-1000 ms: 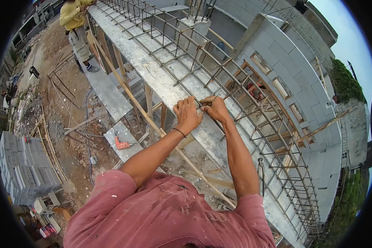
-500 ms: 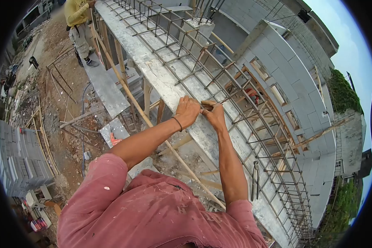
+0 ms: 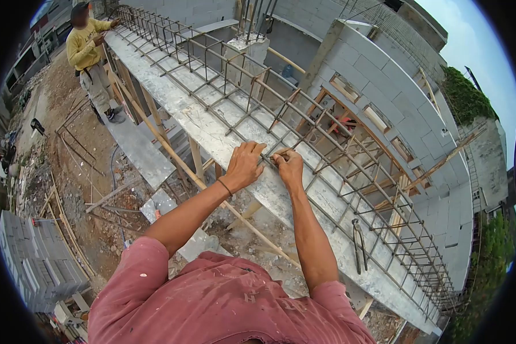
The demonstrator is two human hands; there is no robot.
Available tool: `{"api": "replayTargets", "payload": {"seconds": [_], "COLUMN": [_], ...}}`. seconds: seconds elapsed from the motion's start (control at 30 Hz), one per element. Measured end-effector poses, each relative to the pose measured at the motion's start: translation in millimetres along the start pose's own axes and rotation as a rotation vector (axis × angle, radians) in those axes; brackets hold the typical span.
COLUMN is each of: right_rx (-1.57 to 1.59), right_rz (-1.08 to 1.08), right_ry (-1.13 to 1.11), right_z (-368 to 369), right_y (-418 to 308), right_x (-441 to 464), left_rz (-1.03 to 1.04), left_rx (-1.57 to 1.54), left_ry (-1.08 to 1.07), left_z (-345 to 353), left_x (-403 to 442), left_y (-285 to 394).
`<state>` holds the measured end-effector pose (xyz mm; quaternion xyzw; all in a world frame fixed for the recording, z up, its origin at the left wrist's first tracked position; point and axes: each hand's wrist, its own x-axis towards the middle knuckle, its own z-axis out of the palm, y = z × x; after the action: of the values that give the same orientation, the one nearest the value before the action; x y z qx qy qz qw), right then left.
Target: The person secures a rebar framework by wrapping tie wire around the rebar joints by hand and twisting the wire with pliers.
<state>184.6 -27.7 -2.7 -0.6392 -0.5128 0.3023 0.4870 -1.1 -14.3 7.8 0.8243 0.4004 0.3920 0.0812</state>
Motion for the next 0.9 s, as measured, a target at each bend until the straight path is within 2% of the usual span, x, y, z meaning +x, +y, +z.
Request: {"api": "replayTargets", "payload": {"seconds": [0.03,0.1,0.13,0.2,0.3,0.37,0.43,0.47,0.5,0.57,0.63,0.7,0.77,0.8,0.87,0.9], "right_rx": [0.005,0.025,0.032,0.02,0.086,0.076,0.018,0.041,0.074,0.127,0.337,0.397,0.474,0.481,0.274,0.276], "right_rz": [0.002,0.02,0.027,0.03,0.047,0.041,0.034,0.046,0.079,0.124,0.195,0.216,0.251,0.257,0.106,0.112], "right_ry": [0.01,0.035,0.048,0.07,0.061,0.093,0.094,0.124,0.101,0.098,0.069,0.079,0.048,0.06,0.095,0.1], "right_z": [0.1,1.1,2.0,1.3,0.3,-1.5,-3.4,-3.6,-2.6,-1.8,-4.0,-7.7,-9.9,-9.2,-6.9,-9.2], "right_y": [-0.7,-1.2,-1.6,-2.5,-2.9,-6.6,-5.4,-3.4,3.4,10.2,11.9,11.8,12.1,11.6,10.3,7.5], "right_x": [0.6,-0.6,-2.3,-2.6,-4.0,-3.8,-5.4,-3.2,1.2,3.8,6.9,9.9,6.5,3.6,-2.0,-5.7], "left_rz": [0.01,0.264,0.275,0.163,0.138,0.22,0.243,0.329,0.354,0.445,0.499,0.549,0.364,0.372,0.215,0.217], "left_rx": [0.0,-0.044,-0.046,-0.053,-0.067,-0.074,-0.218,-0.221,-0.217,-0.184,-0.176,-0.168,-0.193,-0.196,-0.105,-0.108], "left_ry": [-0.006,-0.16,-0.172,-0.39,-0.464,-0.466,-0.394,-0.357,-0.388,-0.309,-0.314,-0.316,-0.261,-0.273,-0.199,-0.206], "left_z": [1.9,5.0,6.3,8.8,5.8,14.9,22.5,21.5,20.5,20.7,22.2,26.2,34.8,34.7,36.9,39.2], "left_x": [4.2,17.8,22.6,35.6,50.6,56.0,57.9,58.6,58.8,57.2,55.0,56.3,53.1,51.1,45.6,45.7], "left_y": [-6.2,-17.8,-19.9,-20.3,-20.1,-36.5,-47.7,-47.7,-45.8,-43.6,-45.1,-50.7,-57.9,-54.8,-47.0,-44.9]}}
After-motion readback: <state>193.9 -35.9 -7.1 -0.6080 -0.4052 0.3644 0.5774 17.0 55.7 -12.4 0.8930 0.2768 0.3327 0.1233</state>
